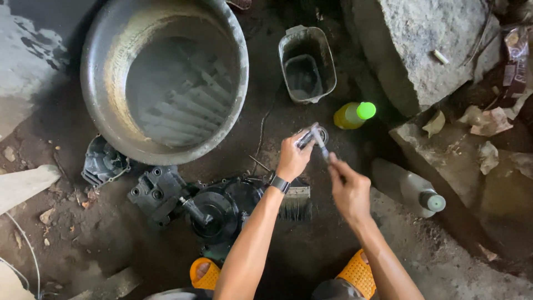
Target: Repairing, cleaning, and inspecting motorcycle engine components.
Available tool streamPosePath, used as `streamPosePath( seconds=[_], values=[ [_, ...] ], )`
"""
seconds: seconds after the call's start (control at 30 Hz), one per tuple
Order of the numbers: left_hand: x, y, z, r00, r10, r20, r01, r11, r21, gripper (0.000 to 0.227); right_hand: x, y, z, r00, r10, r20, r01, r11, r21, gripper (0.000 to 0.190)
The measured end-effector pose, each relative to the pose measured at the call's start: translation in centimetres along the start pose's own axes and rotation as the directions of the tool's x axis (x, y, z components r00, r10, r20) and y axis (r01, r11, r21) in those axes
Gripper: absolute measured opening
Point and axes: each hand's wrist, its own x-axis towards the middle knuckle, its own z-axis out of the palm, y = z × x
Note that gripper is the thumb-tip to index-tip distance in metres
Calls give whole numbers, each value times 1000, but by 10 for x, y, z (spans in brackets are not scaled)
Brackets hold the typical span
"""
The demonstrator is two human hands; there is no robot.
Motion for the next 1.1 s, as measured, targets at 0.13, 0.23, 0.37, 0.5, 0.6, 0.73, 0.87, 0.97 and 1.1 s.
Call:
streamPosePath(
  seconds=[0.13, 0.23, 0.37, 0.5, 0.6, 0.73, 0.87, 0.97, 1.1],
  values=[
    [2, 5, -2, 994, 98, -46, -97, 995, 20, 35, -1, -23, 3, 944, 318, 88, -309, 945, -102, 34],
    [0, 5, -4, 1000, 1, -25, 0, 999, 49, 34, -4, -10, 6, 986, 118, 117, -113, 993, -46, 30],
    [-2, -3, -1, 999, 49, -20, -49, 999, -11, 34, -9, -11, 6, 999, -22, 24, 24, 998, -58, 26],
    [-1, -9, 1, 997, 47, -64, -45, 998, 38, 30, -3, -11, 5, 973, 209, 94, -193, 968, -160, 24],
    [-2, -10, 0, 994, -113, -4, 112, 985, 133, 20, -4, -25, 5, 988, 151, 27, -148, 985, -91, 27],
    [4, -3, -3, 991, 109, -73, -106, 993, 44, 32, -6, -25, 0, 994, -101, 53, 103, 993, -53, 29],
    [3, -4, -3, 988, 150, -44, -140, 974, 179, 42, -7, -34, 0, 984, 160, 76, -154, 985, -79, 28],
    [0, -15, -4, 969, 242, -53, -222, 943, 249, 42, -10, -32, 4, 981, 177, 83, -171, 982, -78, 28],
    [-5, 1, 1, 998, 0, -67, -3, 999, -48, 24, 8, -11, 3, 889, 446, 106, -425, 888, -175, 33]
  ],
)
